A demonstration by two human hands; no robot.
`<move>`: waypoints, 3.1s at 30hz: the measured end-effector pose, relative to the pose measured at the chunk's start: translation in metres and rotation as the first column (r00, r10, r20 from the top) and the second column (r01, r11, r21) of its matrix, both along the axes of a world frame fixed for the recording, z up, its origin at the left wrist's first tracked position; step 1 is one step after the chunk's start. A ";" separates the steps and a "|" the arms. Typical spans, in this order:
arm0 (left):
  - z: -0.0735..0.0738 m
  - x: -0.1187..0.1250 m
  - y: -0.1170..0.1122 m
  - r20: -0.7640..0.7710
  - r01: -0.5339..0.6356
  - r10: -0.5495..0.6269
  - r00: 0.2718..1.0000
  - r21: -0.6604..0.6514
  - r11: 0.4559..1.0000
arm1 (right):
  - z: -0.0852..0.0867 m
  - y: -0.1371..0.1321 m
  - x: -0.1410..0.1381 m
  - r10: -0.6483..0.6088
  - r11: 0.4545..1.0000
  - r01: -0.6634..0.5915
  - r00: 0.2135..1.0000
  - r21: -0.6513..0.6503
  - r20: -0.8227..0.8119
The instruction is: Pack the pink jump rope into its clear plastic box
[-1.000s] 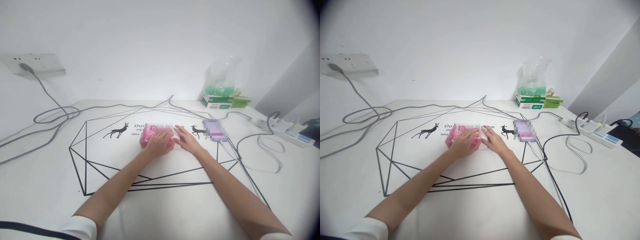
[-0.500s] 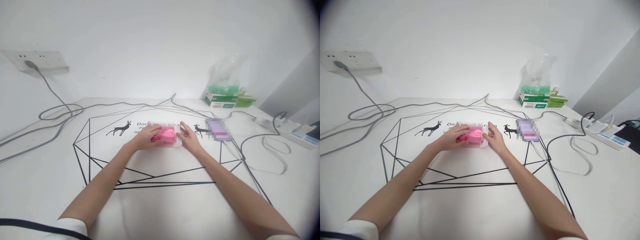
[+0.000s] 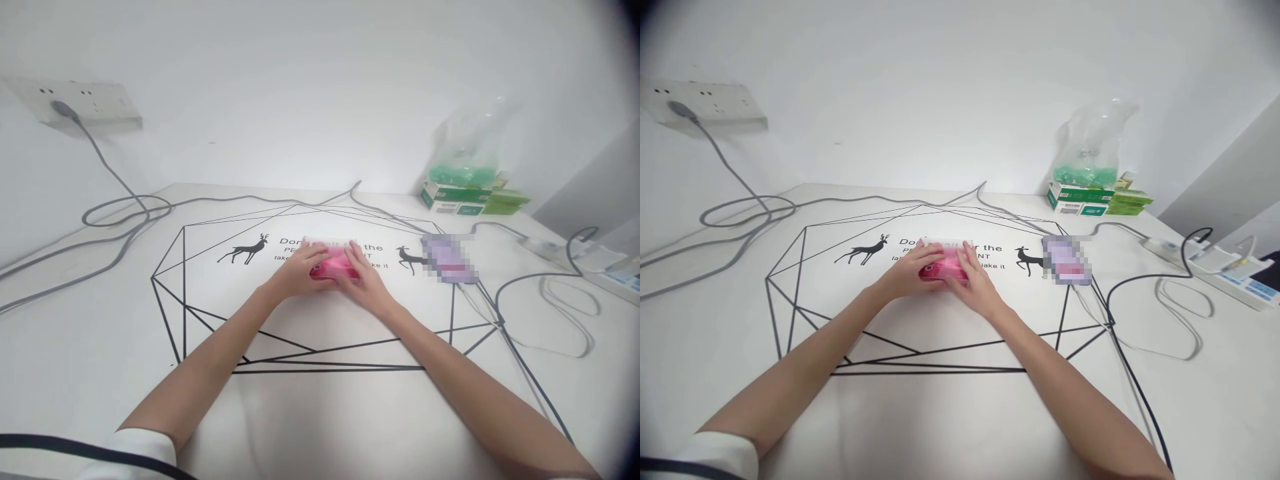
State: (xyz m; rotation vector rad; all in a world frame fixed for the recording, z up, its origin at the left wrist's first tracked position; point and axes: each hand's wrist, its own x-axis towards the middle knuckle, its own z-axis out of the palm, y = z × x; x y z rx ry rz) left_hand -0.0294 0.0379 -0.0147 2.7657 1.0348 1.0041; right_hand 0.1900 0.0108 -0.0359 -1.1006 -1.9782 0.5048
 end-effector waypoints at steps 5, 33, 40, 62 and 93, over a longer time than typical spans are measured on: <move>-0.002 0.003 -0.002 0.038 0.017 -0.018 0.999 0.029 0.999 | -0.006 0.005 0.004 0.035 0.999 -0.037 0.996 0.030 0.080; 0.023 -0.010 0.041 -0.076 -0.130 0.113 0.991 -0.270 0.954 | 0.027 -0.004 0.021 -0.088 0.941 -0.090 0.866 0.325 0.493; 0.023 -0.009 0.023 -0.091 -0.241 0.226 0.970 -0.219 0.946 | 0.031 -0.011 0.009 -0.116 0.907 -0.118 0.853 0.405 0.509; -0.001 -0.014 -0.033 -0.053 -0.211 0.205 0.977 -0.163 0.964 | 0.018 -0.048 -0.011 -0.277 0.956 0.209 0.880 0.208 0.387; -0.021 0.022 -0.036 -0.025 -0.346 0.346 0.938 0.014 0.938 | -0.003 -0.023 0.033 -0.202 0.962 0.145 0.948 0.230 0.248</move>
